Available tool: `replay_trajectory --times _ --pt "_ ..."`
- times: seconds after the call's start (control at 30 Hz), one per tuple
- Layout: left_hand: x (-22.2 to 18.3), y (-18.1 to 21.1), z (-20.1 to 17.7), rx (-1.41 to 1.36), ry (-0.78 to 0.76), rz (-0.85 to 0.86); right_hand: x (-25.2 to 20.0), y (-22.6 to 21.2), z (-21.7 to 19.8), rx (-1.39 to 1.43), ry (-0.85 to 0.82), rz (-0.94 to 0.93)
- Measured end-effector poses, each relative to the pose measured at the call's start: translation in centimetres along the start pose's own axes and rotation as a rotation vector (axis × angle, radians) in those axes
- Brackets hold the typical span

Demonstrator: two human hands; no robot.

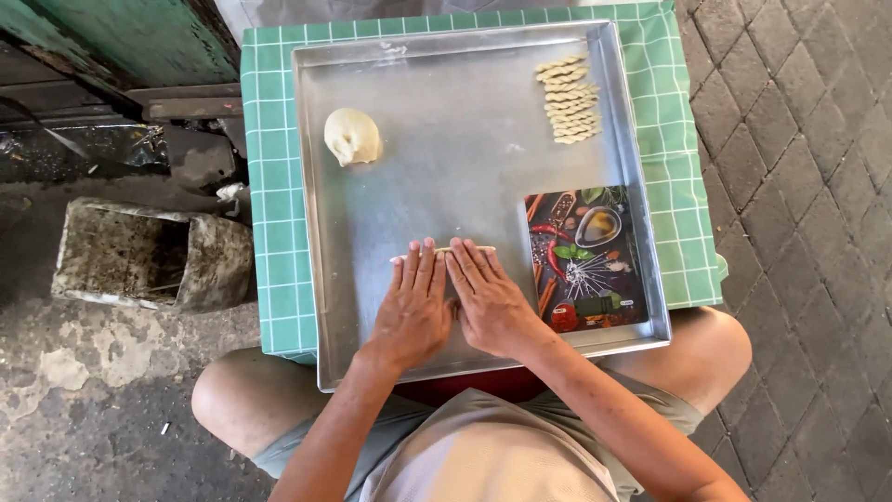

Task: Rolling small pieces of dough into thin strips and twisting them into a braided shape on a metal tray.

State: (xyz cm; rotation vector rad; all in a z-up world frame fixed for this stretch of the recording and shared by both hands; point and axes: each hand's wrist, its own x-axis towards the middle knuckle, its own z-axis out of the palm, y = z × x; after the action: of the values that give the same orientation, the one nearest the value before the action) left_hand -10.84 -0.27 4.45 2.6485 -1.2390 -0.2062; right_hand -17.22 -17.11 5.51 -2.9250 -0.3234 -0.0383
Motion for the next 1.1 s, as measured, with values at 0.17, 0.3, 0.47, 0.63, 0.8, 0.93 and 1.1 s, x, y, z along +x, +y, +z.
replay_trajectory --times 0.17,0.3,0.47,0.63,0.8,0.93,1.1 --pt "1.8 -1.5 1.2 0.043 -0.021 0.000 1.6 1.2 1.5 -0.102 -0.020 -0.011" --pt "3.4 -2.4 0.0 0.028 -0.061 -0.025 3.0 2.3 1.1 -0.126 -0.043 0.011" --pt "5.5 -4.2 -0.6 0.063 -0.107 -0.037 5.2 4.0 1.0 -0.102 -0.124 0.057" --pt "4.2 -5.1 -2.9 0.000 0.102 -0.016 4.0 4.1 -1.3 -0.049 -0.015 0.048" --pt "2.3 -1.6 -1.2 0.005 0.199 0.042 2.1 2.1 -0.2 -0.032 0.024 0.023" --pt "3.5 -1.9 2.9 0.004 0.135 0.051 3.0 2.5 2.3 -0.121 0.044 0.008" --pt "5.4 -3.4 2.9 0.048 0.092 0.031 4.7 3.9 2.3 -0.113 0.040 0.010"
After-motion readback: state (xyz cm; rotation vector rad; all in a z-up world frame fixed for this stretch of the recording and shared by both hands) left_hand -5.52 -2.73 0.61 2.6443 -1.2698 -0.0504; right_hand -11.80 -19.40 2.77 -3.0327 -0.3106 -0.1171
